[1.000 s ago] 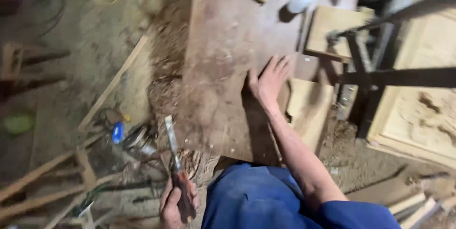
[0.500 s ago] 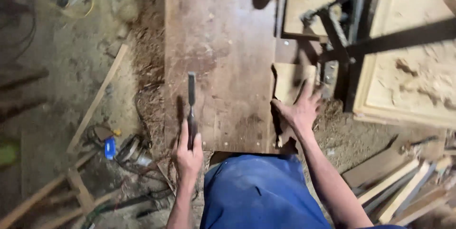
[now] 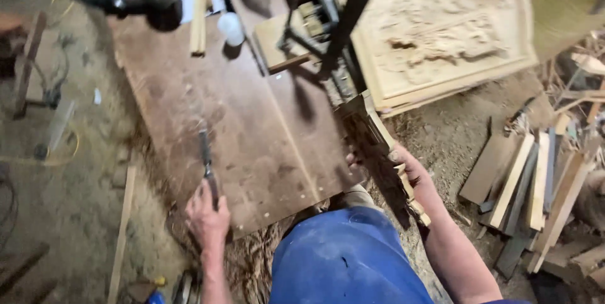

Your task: Refining and cleaning the edges of decorative wooden carvings using a hand chisel.

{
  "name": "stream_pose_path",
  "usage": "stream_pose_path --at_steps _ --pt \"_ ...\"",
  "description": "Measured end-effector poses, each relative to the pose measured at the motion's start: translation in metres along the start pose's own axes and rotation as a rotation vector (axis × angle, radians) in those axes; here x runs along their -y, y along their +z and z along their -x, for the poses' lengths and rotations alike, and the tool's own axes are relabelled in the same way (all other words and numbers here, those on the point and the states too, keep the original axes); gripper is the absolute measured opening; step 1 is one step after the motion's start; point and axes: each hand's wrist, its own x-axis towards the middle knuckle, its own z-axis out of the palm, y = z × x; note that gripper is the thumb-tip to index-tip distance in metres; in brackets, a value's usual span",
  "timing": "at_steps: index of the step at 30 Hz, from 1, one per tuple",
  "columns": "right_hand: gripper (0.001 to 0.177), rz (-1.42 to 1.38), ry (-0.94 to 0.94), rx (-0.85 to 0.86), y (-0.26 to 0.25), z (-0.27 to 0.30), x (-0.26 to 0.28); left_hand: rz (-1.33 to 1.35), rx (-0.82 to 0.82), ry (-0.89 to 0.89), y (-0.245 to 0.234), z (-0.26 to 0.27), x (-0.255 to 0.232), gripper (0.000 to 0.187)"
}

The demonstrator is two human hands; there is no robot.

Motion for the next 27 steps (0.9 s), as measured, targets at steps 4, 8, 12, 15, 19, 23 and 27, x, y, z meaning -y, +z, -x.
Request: stream_pose_path --at_steps 4,8,12,15,19,23,27 --pt "0.09 -0.528 0.022 0.362 0.019 0.012 0.017 0.052 -0.112 -0.059 -0.007 0.006 -0.009 0.074" --pt "0.103 -0.675 0.03 0.482 -0.02 0.007 0.023 0.118 -0.352 0.065 -0.032 0.019 -0.06 0.073" --pt "0.09 -0.684 0.082 0.43 -0.052 -0.013 0.063 0.17 -0.447 0.228 -0.048 0.033 -0.167 0.06" --pt "0.072 -0.66 0.131 0.334 -0.084 -0.016 0.086 0.435 -0.126 0.02 -0.048 0.044 -0.268 0.06" --pt "0.112 -0.842 -0.05 0.271 -0.13 -0.022 0.106 0.898 0.505 -0.087 -0.033 0.038 -0.388 0.057" --pt "0.122 -0.626 -0.061 0.287 -0.164 -0.04 0.129 0.932 0.798 -0.008 -0.008 0.017 -0.464 0.075" --pt "0.094 -0.594 0.069 0.165 -0.211 -0.063 0.097 1.417 0.895 -0.109 0.01 0.012 -0.496 0.091"
